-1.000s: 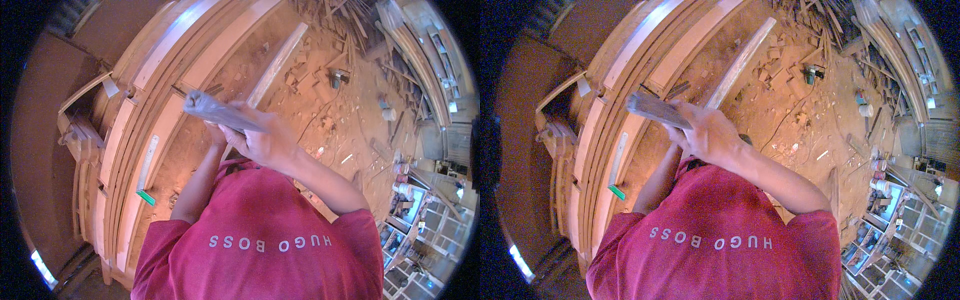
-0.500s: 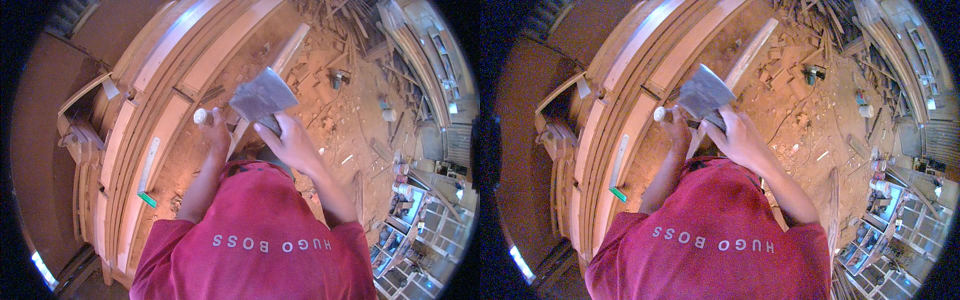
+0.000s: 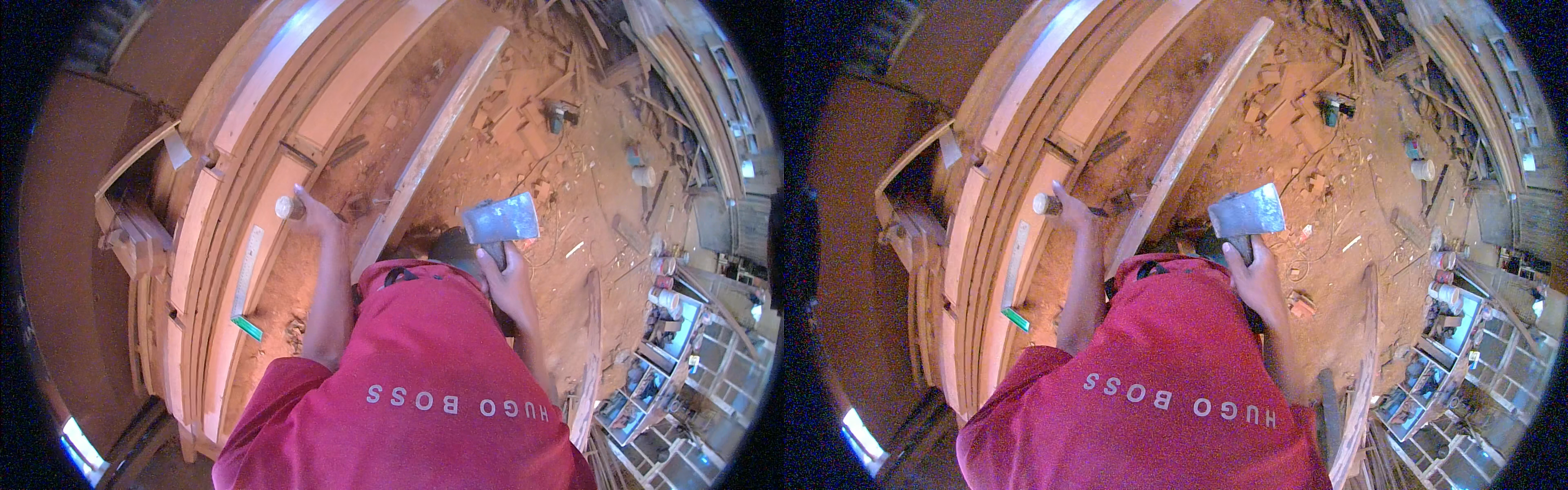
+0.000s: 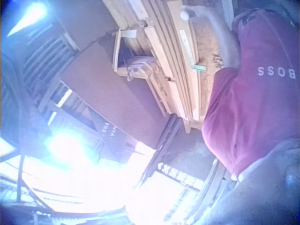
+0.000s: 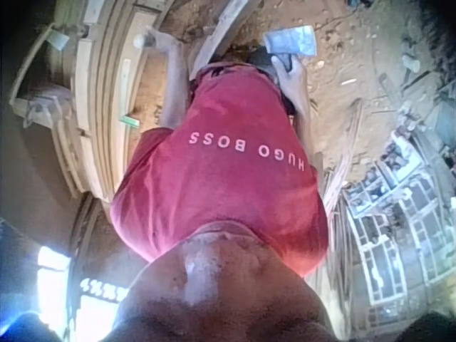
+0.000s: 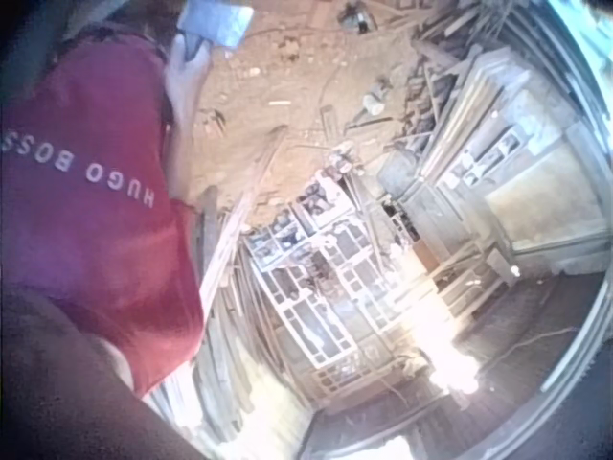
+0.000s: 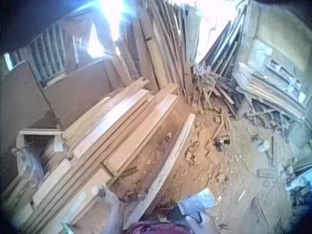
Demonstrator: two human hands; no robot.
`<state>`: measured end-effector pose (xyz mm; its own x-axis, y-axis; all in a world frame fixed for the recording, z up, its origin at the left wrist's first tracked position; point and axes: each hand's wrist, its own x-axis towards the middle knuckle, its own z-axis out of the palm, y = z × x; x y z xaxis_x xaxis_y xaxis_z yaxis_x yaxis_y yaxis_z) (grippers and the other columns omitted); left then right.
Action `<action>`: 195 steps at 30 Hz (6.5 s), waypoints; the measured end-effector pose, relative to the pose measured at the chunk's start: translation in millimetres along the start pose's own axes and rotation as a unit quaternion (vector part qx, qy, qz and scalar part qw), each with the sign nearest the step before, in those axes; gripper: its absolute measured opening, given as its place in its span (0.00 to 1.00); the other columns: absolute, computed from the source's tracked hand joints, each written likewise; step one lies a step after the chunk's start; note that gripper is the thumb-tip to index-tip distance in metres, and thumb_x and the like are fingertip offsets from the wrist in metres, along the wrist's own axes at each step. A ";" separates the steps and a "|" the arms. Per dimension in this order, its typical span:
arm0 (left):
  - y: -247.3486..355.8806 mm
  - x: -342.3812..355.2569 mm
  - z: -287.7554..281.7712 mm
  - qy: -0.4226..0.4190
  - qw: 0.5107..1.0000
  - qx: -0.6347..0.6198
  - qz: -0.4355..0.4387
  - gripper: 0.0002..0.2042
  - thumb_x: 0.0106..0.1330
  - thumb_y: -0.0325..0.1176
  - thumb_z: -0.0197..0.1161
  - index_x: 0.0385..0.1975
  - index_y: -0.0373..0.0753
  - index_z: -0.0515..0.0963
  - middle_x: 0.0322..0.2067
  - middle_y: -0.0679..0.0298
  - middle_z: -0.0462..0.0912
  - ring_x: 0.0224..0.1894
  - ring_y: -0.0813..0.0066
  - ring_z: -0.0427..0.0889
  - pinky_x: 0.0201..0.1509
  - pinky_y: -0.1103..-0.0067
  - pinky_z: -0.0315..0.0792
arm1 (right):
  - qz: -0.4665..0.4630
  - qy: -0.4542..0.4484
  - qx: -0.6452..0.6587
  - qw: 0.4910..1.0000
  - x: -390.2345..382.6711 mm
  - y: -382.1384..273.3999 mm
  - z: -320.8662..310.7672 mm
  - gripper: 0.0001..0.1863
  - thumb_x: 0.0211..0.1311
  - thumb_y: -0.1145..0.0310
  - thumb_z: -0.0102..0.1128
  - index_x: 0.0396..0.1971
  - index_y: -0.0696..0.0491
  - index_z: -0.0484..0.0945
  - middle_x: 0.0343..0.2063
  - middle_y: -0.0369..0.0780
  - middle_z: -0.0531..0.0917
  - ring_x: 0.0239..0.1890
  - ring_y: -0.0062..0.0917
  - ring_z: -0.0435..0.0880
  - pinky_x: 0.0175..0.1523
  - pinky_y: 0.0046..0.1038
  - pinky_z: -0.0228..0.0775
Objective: The person uses a chisel and a mallet to carve and shape a long wooden plank. They repeatedly strike the chisel to remove wood shavings, occasionally pausing to reposition the plank or clear debris. The task involves precise manual control of the tools to achieve the desired shape.
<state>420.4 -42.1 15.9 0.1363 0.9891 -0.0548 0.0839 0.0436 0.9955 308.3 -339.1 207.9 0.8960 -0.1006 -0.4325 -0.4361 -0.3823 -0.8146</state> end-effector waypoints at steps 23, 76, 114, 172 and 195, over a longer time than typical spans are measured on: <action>61.0 -87.3 12.1 -0.428 0.879 -0.190 -0.088 0.11 0.62 0.25 0.63 0.39 0.42 0.69 0.27 0.66 0.76 0.23 0.81 0.73 0.23 0.83 0.70 | -0.003 -0.016 -0.024 1.000 -2.9 9.4 5.1 0.19 0.65 0.64 0.59 0.50 0.60 0.72 0.19 0.35 0.77 0.16 0.16 0.73 0.23 0.21 0.67; 88.1 -41.6 1.3 -0.444 0.886 -0.135 0.005 0.07 0.63 0.28 0.63 0.30 0.40 0.69 0.19 0.67 0.74 0.18 0.80 0.73 0.20 0.82 0.68 | -0.125 -0.026 -0.039 0.991 19.8 -56.5 -8.0 0.24 0.65 0.58 0.59 0.55 0.57 0.69 0.21 0.40 0.79 0.20 0.26 0.80 0.28 0.28 0.73; 49.6 -61.5 -12.6 -0.545 0.804 -0.214 -0.104 0.06 0.59 0.21 0.57 0.32 0.39 0.67 0.18 0.68 0.69 0.15 0.80 0.68 0.18 0.80 0.65 | -0.007 -0.053 -0.065 0.996 -11.5 20.5 10.9 0.20 0.65 0.57 0.57 0.45 0.59 0.72 0.30 0.50 0.79 0.33 0.41 0.79 0.39 0.37 0.71; 7.8 -58.2 -8.2 -0.522 0.835 -0.171 0.012 0.16 0.58 0.24 0.62 0.47 0.32 0.72 0.41 0.61 0.79 0.43 0.72 0.78 0.47 0.75 0.73 | -0.317 -0.098 -0.157 0.930 35.3 -121.3 10.0 0.18 0.62 0.61 0.59 0.44 0.59 0.73 0.26 0.52 0.80 0.30 0.49 0.81 0.35 0.40 0.72; -30.0 -52.5 -14.1 -0.572 0.796 -0.070 0.185 0.21 0.57 0.32 0.67 0.51 0.38 0.74 0.44 0.60 0.81 0.50 0.66 0.78 0.60 0.69 0.67 | -0.379 -0.136 -0.327 0.855 54.2 -132.0 25.5 0.13 0.62 0.62 0.56 0.38 0.57 0.71 0.22 0.47 0.80 0.25 0.45 0.82 0.29 0.42 0.74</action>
<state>396.8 -93.4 -10.1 0.9426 0.1662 0.2897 -0.2710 -0.1264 0.9543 412.2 -270.8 282.2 0.8090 0.5874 -0.0224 0.4810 -0.6833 -0.5494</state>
